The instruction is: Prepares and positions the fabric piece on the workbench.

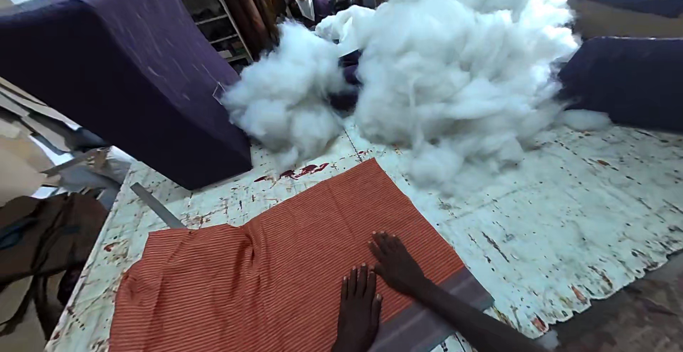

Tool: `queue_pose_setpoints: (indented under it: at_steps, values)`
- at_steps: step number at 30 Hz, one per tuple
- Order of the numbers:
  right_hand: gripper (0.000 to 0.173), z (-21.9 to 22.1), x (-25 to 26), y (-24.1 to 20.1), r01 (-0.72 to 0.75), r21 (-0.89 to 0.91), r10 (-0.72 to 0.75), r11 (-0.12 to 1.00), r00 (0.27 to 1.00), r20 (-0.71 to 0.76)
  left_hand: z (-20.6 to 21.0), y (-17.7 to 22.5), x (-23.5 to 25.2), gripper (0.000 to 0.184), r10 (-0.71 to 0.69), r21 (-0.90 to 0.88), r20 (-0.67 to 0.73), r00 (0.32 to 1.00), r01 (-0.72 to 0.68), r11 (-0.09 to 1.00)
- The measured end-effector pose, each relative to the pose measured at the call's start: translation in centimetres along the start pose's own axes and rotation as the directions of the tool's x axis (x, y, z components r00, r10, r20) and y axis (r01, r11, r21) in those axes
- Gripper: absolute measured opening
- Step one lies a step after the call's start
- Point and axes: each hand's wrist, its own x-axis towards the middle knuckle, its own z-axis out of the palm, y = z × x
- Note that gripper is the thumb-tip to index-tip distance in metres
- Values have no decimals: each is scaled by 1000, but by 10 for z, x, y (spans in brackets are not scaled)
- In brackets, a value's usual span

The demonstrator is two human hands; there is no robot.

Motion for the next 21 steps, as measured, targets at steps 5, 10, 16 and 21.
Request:
queue_pose_setpoints:
  at_steps: [5, 10, 16, 21]
  values:
    - [71, 3, 2, -1, -57, -50, 58, 997, 998, 20, -8, -32, 60, 58, -129, 30, -66, 989, 131, 991]
    - [73, 5, 3, 0, -48, -83, 49, 995, 999, 6, -21, -87, 156, 58, -271, 40, -85, 959, 275, 961]
    - [73, 4, 2, 1, -67, -72, 69, 995, 997, 30, -42, -138, 237, 56, -373, -43, -142, 917, 370, 928]
    - [65, -1, 18, 0, -90, 51, 92, 995, 995, -46, -38, -143, 249, 56, -413, 6, -166, 896, 419, 908]
